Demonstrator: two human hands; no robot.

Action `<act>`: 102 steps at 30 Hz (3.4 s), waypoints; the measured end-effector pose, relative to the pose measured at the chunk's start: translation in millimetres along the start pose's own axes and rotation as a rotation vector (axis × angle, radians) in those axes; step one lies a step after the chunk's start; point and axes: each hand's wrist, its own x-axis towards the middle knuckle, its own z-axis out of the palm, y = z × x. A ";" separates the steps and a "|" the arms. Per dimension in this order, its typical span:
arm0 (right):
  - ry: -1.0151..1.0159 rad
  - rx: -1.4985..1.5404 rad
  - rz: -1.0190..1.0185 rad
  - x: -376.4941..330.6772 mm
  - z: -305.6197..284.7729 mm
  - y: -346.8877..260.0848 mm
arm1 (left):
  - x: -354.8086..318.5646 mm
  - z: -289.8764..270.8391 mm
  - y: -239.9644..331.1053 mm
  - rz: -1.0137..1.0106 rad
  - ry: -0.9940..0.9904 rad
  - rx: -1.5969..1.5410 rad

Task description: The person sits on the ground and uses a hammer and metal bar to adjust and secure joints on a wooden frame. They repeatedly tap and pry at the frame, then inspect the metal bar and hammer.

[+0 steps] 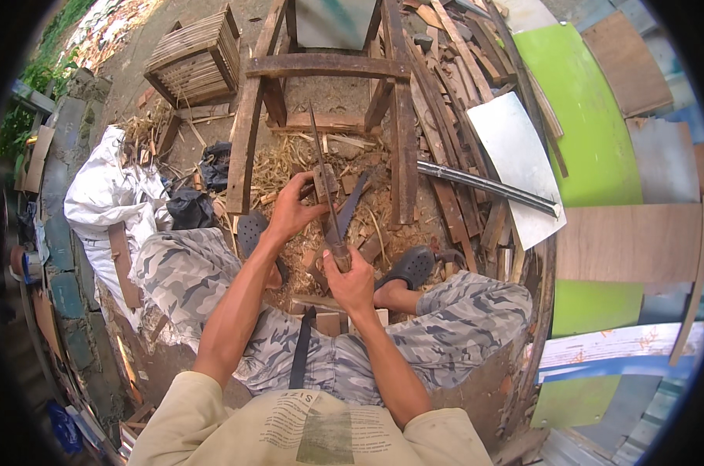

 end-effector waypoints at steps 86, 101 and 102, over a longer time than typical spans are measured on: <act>-0.154 -0.611 0.894 123.3 -179.4 315.7 | -59.3 54.7 81.8 -0.451 -0.123 0.300; 0.006 -0.560 0.893 103.1 -185.0 370.3 | -42.0 3.4 82.0 -0.536 -0.186 0.378; -0.025 -0.471 0.930 107.2 -189.7 366.8 | -39.6 -1.6 81.6 -0.562 -0.203 0.345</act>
